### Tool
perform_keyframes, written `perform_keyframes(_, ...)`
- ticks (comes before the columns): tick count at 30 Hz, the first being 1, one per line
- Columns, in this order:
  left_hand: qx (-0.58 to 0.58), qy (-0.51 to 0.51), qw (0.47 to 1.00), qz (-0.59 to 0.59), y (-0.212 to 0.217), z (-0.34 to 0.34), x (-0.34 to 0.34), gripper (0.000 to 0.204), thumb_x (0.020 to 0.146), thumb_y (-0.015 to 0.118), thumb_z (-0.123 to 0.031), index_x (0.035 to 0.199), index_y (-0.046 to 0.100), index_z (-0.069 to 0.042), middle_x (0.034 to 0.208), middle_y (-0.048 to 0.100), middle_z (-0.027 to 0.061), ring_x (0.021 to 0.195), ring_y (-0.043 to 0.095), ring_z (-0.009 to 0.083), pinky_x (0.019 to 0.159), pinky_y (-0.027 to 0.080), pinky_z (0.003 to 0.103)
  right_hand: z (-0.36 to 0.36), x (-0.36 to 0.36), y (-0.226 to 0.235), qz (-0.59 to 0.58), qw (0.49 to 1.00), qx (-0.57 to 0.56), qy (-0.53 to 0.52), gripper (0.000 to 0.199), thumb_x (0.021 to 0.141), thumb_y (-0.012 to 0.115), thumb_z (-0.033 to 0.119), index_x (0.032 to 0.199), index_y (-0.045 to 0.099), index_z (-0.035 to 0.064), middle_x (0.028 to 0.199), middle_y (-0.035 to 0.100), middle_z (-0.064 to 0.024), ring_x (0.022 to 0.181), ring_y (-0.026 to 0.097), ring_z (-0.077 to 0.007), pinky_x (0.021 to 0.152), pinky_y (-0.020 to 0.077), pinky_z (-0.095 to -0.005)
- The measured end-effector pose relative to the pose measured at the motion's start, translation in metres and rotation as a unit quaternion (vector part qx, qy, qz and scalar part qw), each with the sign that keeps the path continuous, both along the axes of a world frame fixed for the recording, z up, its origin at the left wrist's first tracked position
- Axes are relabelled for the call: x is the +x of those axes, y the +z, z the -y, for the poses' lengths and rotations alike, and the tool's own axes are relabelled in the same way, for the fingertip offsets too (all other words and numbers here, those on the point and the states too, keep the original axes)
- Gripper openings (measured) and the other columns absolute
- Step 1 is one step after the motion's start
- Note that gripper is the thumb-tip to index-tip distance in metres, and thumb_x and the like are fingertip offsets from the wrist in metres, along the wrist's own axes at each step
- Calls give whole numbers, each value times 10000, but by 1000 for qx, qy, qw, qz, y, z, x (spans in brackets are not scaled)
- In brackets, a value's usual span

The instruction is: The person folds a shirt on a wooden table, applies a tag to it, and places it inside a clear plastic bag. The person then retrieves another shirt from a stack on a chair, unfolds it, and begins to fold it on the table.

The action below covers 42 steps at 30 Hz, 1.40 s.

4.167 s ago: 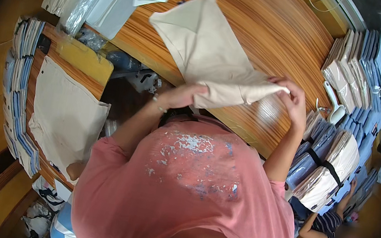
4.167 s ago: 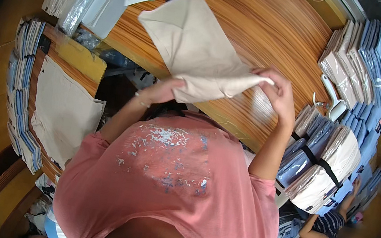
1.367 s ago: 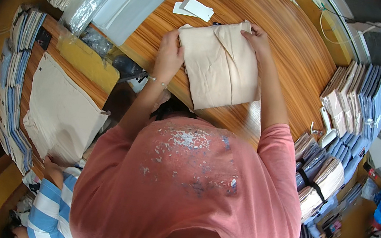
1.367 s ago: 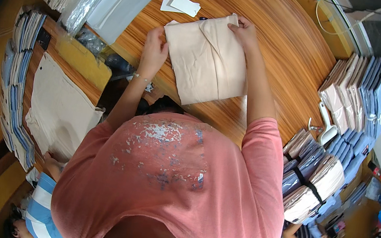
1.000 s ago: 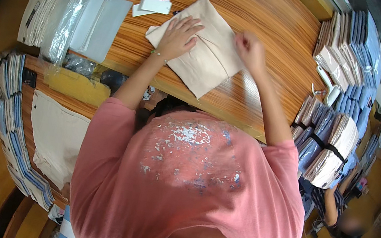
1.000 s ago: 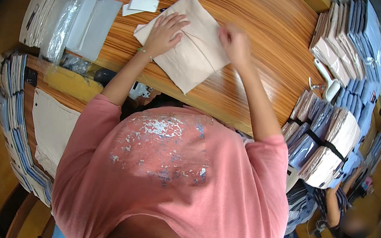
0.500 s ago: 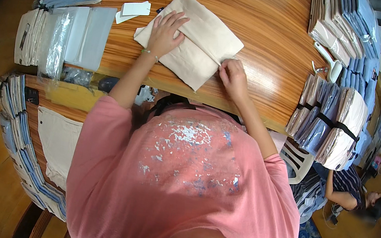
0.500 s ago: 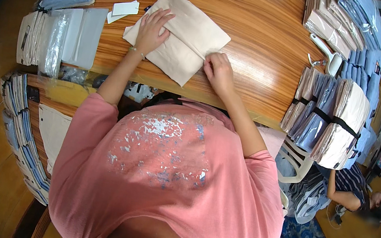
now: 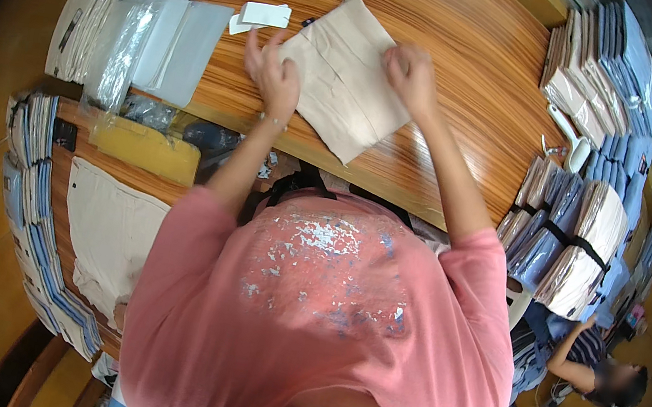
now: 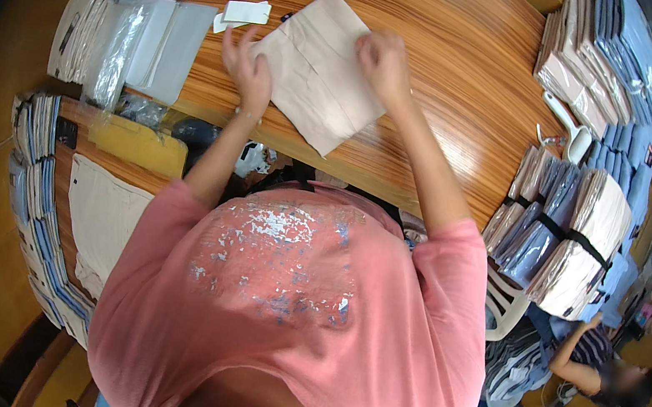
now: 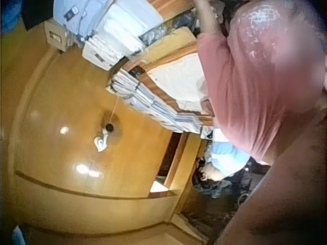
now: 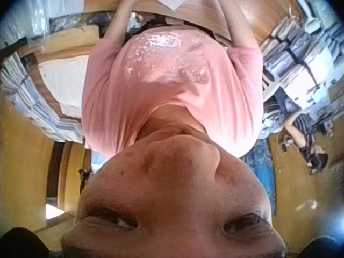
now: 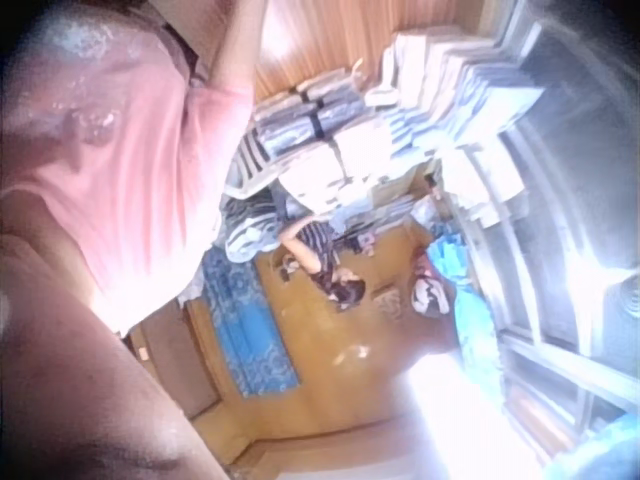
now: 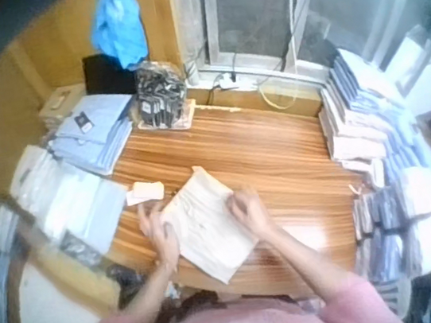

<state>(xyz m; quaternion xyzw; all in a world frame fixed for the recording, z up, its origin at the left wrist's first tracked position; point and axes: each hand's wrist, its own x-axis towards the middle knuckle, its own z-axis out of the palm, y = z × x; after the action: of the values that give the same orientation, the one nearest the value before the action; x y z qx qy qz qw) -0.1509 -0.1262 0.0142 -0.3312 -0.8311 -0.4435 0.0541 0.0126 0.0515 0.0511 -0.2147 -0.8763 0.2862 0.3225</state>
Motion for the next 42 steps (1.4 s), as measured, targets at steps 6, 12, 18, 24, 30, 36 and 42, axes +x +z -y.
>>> perform_keyframes(6, 184, 83, 797, 569, 14, 5, 10, 485, 857, 585, -268, 1231, 453, 11, 1246, 466, 99, 1192, 393, 191, 975, 285, 348, -81, -87, -60, 185, 944, -261, -82, 298, 756, 712, 237, 877, 626, -21, 737, 630, -97, 672, 591, -203, 617, 468, -317)
perform_keyframes(12, 268, -26, 821, 504, 21, 3, -16, 341, 885, 591, -143, 1163, 476, 16, 1102, 580, 92, 1005, 528, 137, 877, 410, 266, -61, -59, 23, 79, 883, -459, 57, 187, 783, 698, 195, 925, 607, 115, 824, 601, 29, 735, 529, -64, 662, 424, -209)
perform_keyframes(18, 218, -357, 855, 306, 157, -34, 5, 362, 865, 598, -56, 1188, 440, -15, 1096, 596, 106, 976, 573, 137, 858, 454, 258, -59, 84, 143, -97, 937, -337, 4, 251, 798, 651, 88, 1048, 641, 80, 994, 626, -45, 939, 571, -118, 846, 430, -255)
perform_keyframes(24, -59, -538, 802, 254, 121, -1, 28, 186, 773, 605, 16, 825, 709, -129, 1043, 671, 54, 1148, 540, 245, 1098, 170, 474, 35, 185, 121, 72, 980, -181, -47, 233, 662, 714, 87, 887, 731, 145, 1068, 560, -66, 1066, 493, -220, 953, 357, -342)
perform_keyframes(30, -169, -546, 808, 140, 12, 69, 70, 321, 729, 455, 97, 808, 697, -98, 1134, 631, 39, 1287, 391, 265, 1099, 164, 467, 133, 222, -12, 209, 960, -161, -98, 380, 632, 651, -11, 951, 708, 188, 981, 524, -73, 971, 466, -262, 876, 375, -351)
perform_keyframes(36, -94, -258, 878, 391, 5, 67, 71, 35, 808, 584, -10, 825, 604, 14, 926, 611, 92, 875, 568, 163, 781, 458, 270, 140, 229, -25, -11, 869, -437, -233, 402, 720, 630, -58, 1107, 557, 26, 998, 543, -71, 905, 515, -171, 799, 443, -290)
perform_keyframes(42, -246, -356, 827, 358, 8, 49, 54, 222, 782, 709, -112, 906, 554, -12, 707, 551, -5, 626, 495, 62, 573, 416, 193, 122, 220, -21, -8, 682, -706, -191, 146, 782, 651, -21, 898, 575, 23, 696, 583, -4, 612, 526, -68, 561, 414, -193)
